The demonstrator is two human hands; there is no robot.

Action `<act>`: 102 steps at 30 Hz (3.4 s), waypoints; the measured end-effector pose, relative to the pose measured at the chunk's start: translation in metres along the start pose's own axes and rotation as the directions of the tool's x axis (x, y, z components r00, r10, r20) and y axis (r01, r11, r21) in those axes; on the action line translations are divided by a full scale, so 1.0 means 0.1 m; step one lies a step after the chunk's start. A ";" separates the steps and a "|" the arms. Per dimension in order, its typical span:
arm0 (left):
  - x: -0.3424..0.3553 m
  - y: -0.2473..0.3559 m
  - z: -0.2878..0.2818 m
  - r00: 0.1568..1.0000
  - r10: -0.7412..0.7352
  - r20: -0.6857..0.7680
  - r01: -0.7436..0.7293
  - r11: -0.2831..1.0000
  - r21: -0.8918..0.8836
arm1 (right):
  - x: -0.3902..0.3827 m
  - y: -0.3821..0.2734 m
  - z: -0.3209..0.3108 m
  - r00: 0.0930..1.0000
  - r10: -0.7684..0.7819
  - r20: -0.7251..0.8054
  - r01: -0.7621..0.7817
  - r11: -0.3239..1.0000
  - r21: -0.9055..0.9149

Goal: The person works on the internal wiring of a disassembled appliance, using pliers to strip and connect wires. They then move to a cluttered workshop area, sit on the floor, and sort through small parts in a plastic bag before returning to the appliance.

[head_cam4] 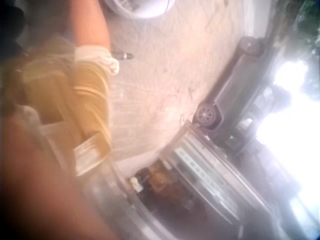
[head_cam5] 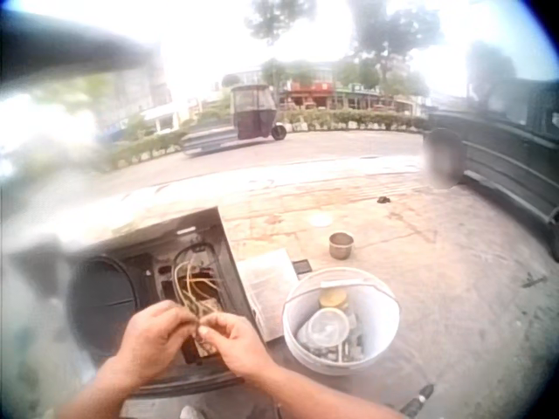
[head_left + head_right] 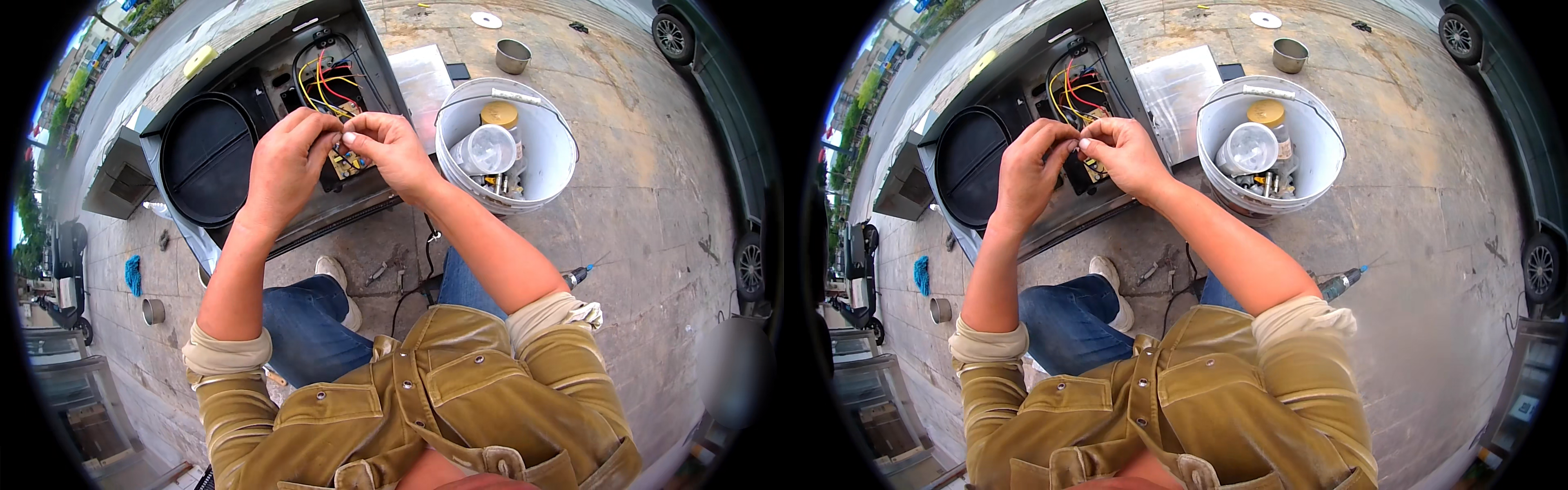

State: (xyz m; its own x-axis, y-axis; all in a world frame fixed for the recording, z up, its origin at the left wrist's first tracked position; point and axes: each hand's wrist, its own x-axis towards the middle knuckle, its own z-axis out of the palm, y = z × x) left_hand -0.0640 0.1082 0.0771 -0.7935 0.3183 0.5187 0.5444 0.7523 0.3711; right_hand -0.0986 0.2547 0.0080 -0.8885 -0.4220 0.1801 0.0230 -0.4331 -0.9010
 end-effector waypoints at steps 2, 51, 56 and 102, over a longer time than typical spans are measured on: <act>0.03 0.01 -0.01 0.999 0.049 0.022 -0.050 0.999 0.017 | 0.00 -0.03 -0.01 1.000 0.003 -0.005 -0.003 1.000 -0.029; -0.07 -0.28 -0.11 0.926 0.354 0.129 -0.376 0.848 0.373 | 0.00 0.07 0.00 0.993 -0.109 0.054 0.119 0.956 -0.268; -0.02 -0.23 -0.05 0.905 0.406 0.131 -0.421 0.799 0.429 | 0.01 0.06 -0.01 0.986 -0.164 0.002 0.161 0.968 -0.192; -0.16 -0.61 0.22 0.537 -0.216 0.815 0.779 -0.243 -0.578 | -0.06 -0.06 0.23 0.666 -0.652 0.362 0.581 0.150 -0.800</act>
State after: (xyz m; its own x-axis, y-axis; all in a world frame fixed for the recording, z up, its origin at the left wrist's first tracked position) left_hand -0.0907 0.0697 0.0292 -0.7657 0.4790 -0.4293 -0.5933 -0.2681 0.7590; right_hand -0.0828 0.2415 0.0209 -0.4407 -0.2868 0.8506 -0.8796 0.3269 -0.3455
